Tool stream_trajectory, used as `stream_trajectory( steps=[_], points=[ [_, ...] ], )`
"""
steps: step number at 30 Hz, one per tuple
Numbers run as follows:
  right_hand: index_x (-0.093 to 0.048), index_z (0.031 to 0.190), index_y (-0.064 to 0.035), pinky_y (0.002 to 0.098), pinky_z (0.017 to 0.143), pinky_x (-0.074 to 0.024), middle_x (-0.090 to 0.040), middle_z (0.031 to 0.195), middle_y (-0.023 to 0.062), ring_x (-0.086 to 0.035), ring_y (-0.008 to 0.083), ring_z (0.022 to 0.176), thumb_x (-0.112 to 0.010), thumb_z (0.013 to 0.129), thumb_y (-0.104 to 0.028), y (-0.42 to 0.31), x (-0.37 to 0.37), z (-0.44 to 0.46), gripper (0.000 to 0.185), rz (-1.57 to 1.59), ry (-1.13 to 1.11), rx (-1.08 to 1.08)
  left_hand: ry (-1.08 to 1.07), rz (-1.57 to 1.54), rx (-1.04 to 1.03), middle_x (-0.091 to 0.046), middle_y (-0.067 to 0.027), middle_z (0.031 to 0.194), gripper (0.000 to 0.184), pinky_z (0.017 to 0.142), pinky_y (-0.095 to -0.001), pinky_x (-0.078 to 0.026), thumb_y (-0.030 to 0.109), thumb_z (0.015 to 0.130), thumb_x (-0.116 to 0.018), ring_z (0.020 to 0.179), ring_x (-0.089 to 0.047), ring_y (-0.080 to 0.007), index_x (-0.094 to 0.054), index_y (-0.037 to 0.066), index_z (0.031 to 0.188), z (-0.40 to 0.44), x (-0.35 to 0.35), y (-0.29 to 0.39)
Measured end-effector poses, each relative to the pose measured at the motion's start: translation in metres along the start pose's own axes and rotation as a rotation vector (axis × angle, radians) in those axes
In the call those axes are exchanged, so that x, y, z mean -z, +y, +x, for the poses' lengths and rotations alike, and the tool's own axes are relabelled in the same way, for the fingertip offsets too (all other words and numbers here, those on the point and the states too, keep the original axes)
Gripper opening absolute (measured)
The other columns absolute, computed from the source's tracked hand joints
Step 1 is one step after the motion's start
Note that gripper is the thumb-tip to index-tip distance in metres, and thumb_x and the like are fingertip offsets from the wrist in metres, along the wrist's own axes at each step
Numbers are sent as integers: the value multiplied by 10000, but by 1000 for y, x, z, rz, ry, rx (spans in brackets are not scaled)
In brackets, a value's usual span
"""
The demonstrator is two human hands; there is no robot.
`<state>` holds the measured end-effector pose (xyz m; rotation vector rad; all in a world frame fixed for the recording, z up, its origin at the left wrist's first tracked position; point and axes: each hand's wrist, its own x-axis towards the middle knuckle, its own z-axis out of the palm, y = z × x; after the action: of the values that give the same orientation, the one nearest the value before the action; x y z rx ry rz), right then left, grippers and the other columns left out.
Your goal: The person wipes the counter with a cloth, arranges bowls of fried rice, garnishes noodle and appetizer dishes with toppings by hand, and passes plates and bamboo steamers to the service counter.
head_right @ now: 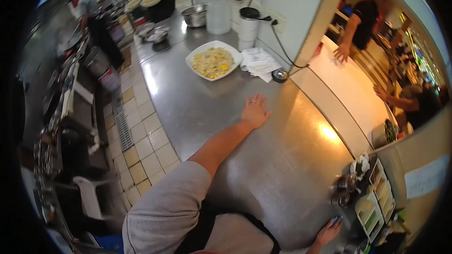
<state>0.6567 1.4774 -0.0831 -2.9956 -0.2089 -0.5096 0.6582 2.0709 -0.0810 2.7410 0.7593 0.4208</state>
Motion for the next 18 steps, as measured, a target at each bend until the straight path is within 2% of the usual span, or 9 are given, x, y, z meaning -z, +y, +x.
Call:
stream_trajectory(
  steps=[5, 8, 11, 13, 16, 18],
  points=[
    [-463, 1284, 19, 444, 976, -350, -472, 1287, 233, -450, 394, 1158, -381, 968, -346, 0, 4, -1, 490, -8, 5, 10, 12, 34, 1, -287, -174, 1435, 602, 1079, -512, -191, 416, 912, -421, 1349, -224, -305, -350, 23, 1363, 0, 1, 1],
    [-587, 1148, 12, 412, 880, -477, -615, 1106, 206, -609, 350, 962, -522, 910, -312, -54, 56, -1, 407, -89, 14, 52, 37, 30, -2, -302, -178, 1428, 604, 1078, -512, -193, 420, 908, -428, 1345, -236, -306, -359, 21, 1356, -1, -1, -2],
    [-464, 1282, 22, 450, 977, -345, -473, 1282, 240, -453, 397, 1152, -385, 965, -343, -5, 4, -1, 489, 4, 25, -1, 7, 47, 23, -330, -182, 1417, 614, 1079, -512, -190, 434, 900, -437, 1339, -262, -309, -371, 22, 1351, -3, 3, -5],
    [-478, 1262, 27, 458, 985, -336, -473, 1285, 234, -451, 403, 1151, -398, 961, -333, 17, -20, -2, 476, -35, 50, -16, 18, 54, 1, -343, -181, 1415, 623, 1082, -511, -183, 447, 894, -439, 1337, -277, -311, -377, 28, 1351, 2, 1, 0],
    [-489, 1250, 11, 461, 993, -328, -476, 1284, 217, -440, 395, 1158, -457, 927, -309, 1, -4, -4, 456, 24, 48, -69, 50, 92, -24, -315, -177, 1437, 607, 1087, -512, -179, 446, 890, -450, 1356, -247, -301, -390, 55, 1351, 8, -26, -5],
    [-483, 1260, -5, 456, 996, -325, -475, 1286, 205, -432, 377, 1168, -489, 905, -300, -2, 0, -4, 462, 40, 39, -106, -14, 118, -14, -300, -173, 1447, 606, 1098, -501, -164, 438, 898, -440, 1362, -233, -302, -375, 49, 1359, 7, -12, 0]
  ],
)
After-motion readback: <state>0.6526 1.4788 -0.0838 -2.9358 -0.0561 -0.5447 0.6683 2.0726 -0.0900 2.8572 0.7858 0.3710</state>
